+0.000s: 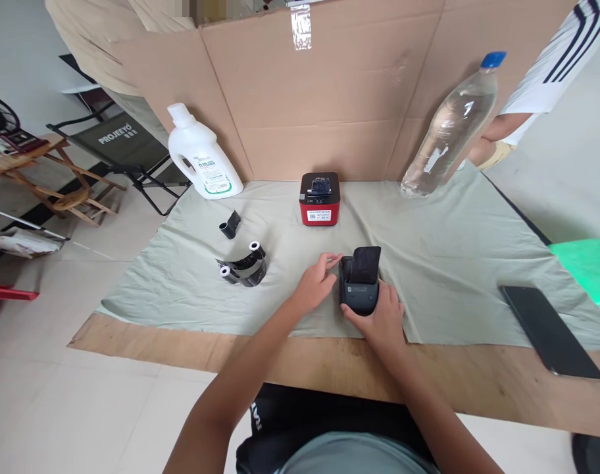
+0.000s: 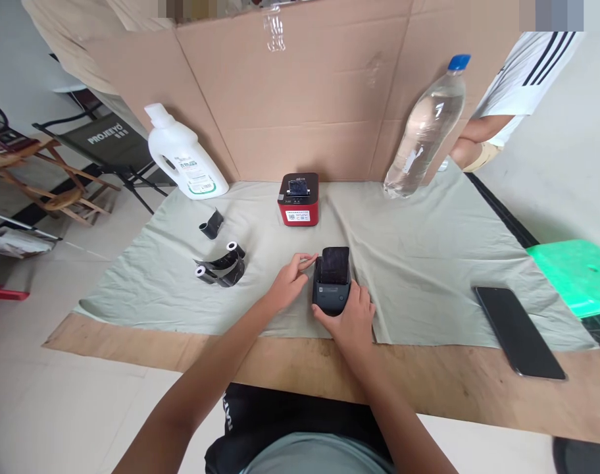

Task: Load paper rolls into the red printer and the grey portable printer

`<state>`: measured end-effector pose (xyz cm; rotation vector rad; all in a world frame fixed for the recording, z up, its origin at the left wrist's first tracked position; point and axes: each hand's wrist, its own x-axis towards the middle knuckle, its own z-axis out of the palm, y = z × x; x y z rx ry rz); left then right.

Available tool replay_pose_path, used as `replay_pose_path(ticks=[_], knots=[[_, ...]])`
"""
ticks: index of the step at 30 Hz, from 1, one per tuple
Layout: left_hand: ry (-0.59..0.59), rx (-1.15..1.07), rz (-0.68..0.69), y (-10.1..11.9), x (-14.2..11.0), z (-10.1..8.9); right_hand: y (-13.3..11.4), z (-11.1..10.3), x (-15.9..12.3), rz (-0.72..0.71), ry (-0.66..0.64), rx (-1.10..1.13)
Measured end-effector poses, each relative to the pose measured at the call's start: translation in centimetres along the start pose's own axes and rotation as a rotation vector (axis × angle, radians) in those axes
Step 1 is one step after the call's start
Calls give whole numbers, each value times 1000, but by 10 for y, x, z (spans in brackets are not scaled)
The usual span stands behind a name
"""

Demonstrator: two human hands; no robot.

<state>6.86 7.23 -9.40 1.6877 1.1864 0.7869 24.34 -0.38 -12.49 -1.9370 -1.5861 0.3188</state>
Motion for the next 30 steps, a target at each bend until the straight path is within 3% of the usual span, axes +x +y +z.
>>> replay_pose_path(ticks=[3, 8, 13, 20, 30], knots=[[6, 44, 15, 1, -14, 3, 0, 0, -1, -2, 6, -8], [-15, -86, -29, 0, -31, 9, 2, 2, -2, -14, 26, 2], [1, -158, -17, 5, -14, 6, 1, 1, -2, -9, 21, 17], [13, -37, -14, 8, 13, 2, 0, 3, -4, 3, 42, 6], [105, -96, -38, 14, -6, 12, -3, -1, -4, 13, 11, 1]])
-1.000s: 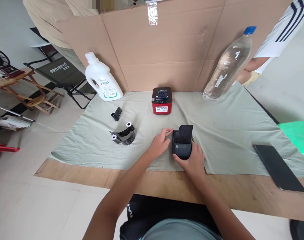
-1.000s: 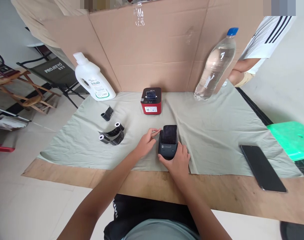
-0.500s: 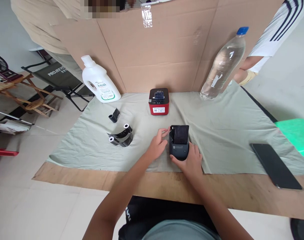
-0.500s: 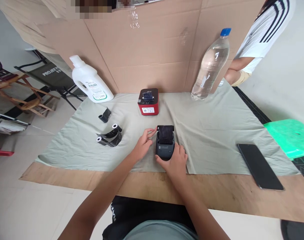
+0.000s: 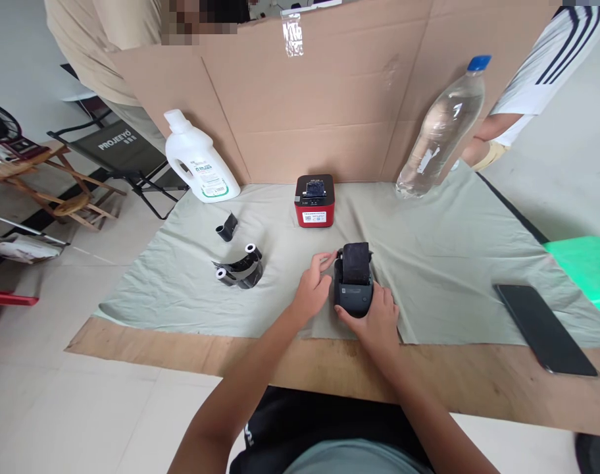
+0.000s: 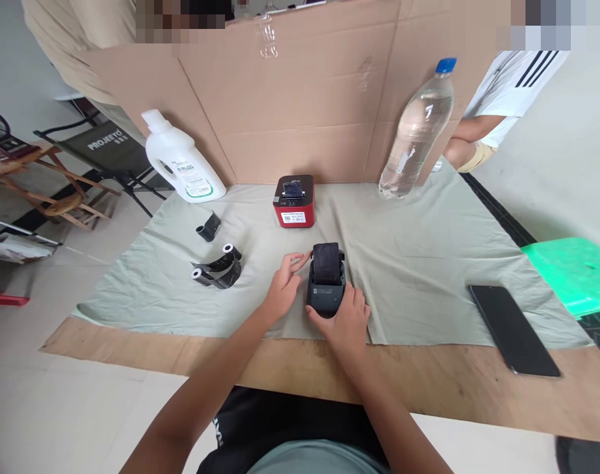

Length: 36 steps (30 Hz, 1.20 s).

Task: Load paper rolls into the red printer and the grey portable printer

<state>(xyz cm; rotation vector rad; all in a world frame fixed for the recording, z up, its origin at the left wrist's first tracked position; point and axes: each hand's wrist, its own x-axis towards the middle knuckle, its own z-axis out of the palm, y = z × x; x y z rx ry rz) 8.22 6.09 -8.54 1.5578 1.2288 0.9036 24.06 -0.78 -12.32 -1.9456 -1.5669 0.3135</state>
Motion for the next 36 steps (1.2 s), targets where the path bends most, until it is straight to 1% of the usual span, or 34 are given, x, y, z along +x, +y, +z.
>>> replay_pose_path(ticks=[3, 5, 7, 11, 15, 18, 23, 26, 29, 31, 34, 36], knots=[[1, -42, -24, -3, 1, 4, 0, 0, 0, -4, 0, 1], [-14, -41, -8, -6, 4, 5, 0, 1, 0, 0, -7, -4], [5, -37, -4, -9, 4, 4, 1, 0, 0, 4, -15, -5], [84, -44, -63, -16, -7, 2, 0, 0, 0, 2, -23, 0], [51, -65, -59, -19, -17, 3, 0, 0, 1, 8, -20, 9], [30, -100, -34, -17, -9, 4, 0, 1, 1, 3, -28, 1], [1, -81, -24, -9, 13, 3, 2, 5, 1, -24, 27, -18], [13, -9, 14, -6, 13, 3, 2, 6, 1, -29, 16, -30], [59, 36, 39, -5, 3, 7, 3, 6, 2, -41, 12, -37], [71, -24, 16, -6, -4, 11, 3, 6, 3, -58, 16, -37], [83, -227, 9, -8, -10, 18, 4, 6, 2, -71, 11, -32], [38, -289, 38, -8, -9, 19, 4, 5, 2, -81, -3, -38]])
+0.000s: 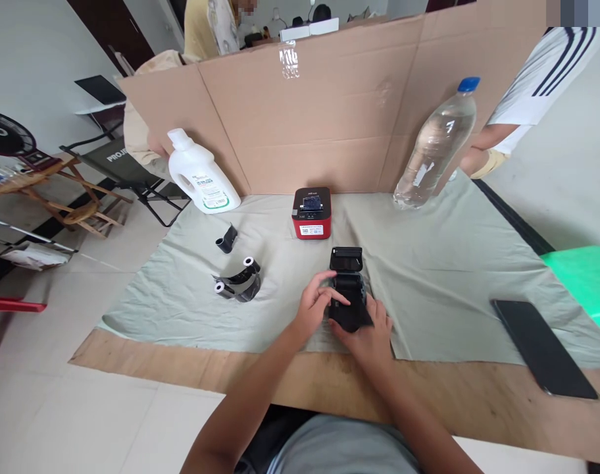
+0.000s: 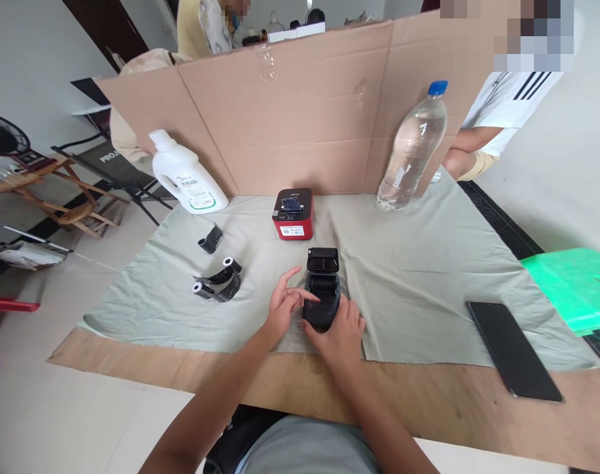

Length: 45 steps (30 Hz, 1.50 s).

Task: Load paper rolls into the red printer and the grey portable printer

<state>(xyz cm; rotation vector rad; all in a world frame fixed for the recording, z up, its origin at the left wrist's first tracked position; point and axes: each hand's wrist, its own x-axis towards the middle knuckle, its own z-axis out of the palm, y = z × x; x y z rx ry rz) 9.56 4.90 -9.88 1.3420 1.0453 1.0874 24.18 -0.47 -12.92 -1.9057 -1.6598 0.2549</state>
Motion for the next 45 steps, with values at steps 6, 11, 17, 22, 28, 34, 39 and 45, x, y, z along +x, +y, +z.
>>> replay_pose_path(ticks=[6, 11, 17, 22, 28, 34, 39, 45], knots=[[-164, 531, 108, 20, 32, -7, 3, -3, 0, -56, -18, -34], [-378, 1136, 50, 52, 61, -6, 4, -1, 2, -55, -5, -58], [-507, 1393, 9, 73, 69, 19, 5, -5, 1, -85, -58, -42], [-578, 1449, 52, 71, 74, 24, 1, -5, 2, 8, -84, -4], [-510, 1445, 155, 69, 77, 20, 1, -4, 2, 3, -69, -22], [-557, 1524, 116, 73, 73, 25, 4, -6, 1, -61, -66, -57], [-625, 1495, 85, 68, 79, 24, 6, -7, 2, -79, -86, -66], [-416, 1260, 260, 73, 75, 5, 5, -4, 2, -40, -66, -78]])
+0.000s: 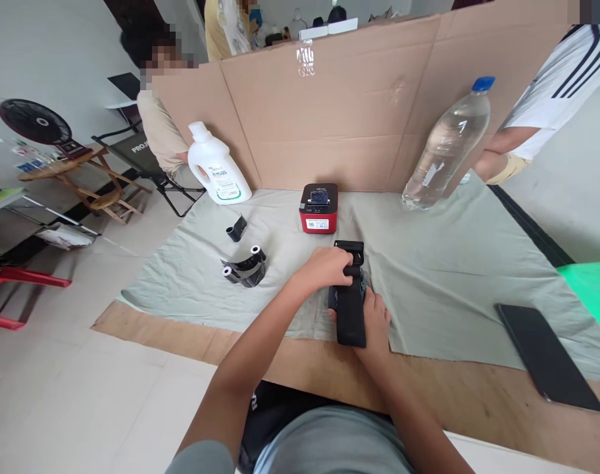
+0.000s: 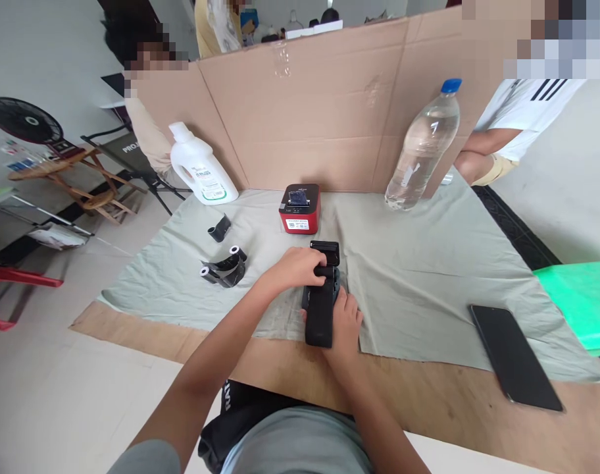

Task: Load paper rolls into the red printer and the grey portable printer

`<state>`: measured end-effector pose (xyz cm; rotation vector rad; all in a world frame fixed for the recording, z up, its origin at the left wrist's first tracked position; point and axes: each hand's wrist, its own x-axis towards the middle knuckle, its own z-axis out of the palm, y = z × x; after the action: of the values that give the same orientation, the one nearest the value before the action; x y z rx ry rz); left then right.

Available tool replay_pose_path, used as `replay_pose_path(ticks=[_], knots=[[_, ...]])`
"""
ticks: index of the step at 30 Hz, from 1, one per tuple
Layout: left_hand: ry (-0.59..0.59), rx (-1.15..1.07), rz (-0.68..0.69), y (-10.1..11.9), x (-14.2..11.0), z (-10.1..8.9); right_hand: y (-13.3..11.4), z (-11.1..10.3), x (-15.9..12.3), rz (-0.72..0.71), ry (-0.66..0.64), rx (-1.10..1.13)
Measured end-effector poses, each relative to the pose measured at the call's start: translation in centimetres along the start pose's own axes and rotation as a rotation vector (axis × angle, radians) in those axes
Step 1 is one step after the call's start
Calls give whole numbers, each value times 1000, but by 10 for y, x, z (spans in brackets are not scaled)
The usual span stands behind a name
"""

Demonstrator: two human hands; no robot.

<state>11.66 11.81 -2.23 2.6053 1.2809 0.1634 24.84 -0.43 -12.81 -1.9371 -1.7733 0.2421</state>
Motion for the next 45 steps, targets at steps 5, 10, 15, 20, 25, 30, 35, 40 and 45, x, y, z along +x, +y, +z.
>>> replay_pose_path(ticks=[5, 10, 15, 20, 25, 30, 35, 40, 45], knots=[[409, -500, -245, -46, -41, -17, -3, -2, 1, 38, -16, 52], [638, -433, -638, -122, -86, -45, -4, -1, 3, 59, -5, 62], [395, -49, -923, -188, -104, -68, -5, 0, 3, 71, -18, 51], [50, 28, -953, -222, -96, -56, -6, -2, 4, 73, -28, 53], [-25, 11, -945, -227, -97, -48, -6, -3, 4, 71, -18, 75], [207, 15, -1014, -205, -123, -58, -4, 0, 4, 58, -10, 65], [109, 7, -626, -173, -134, -48, -4, 2, 4, 51, 20, 47], [-35, 122, -575, -160, -119, -35, -7, 0, 4, 54, -3, 68], [227, -30, -571, -145, -137, -63, -5, -2, 3, 80, -6, 140]])
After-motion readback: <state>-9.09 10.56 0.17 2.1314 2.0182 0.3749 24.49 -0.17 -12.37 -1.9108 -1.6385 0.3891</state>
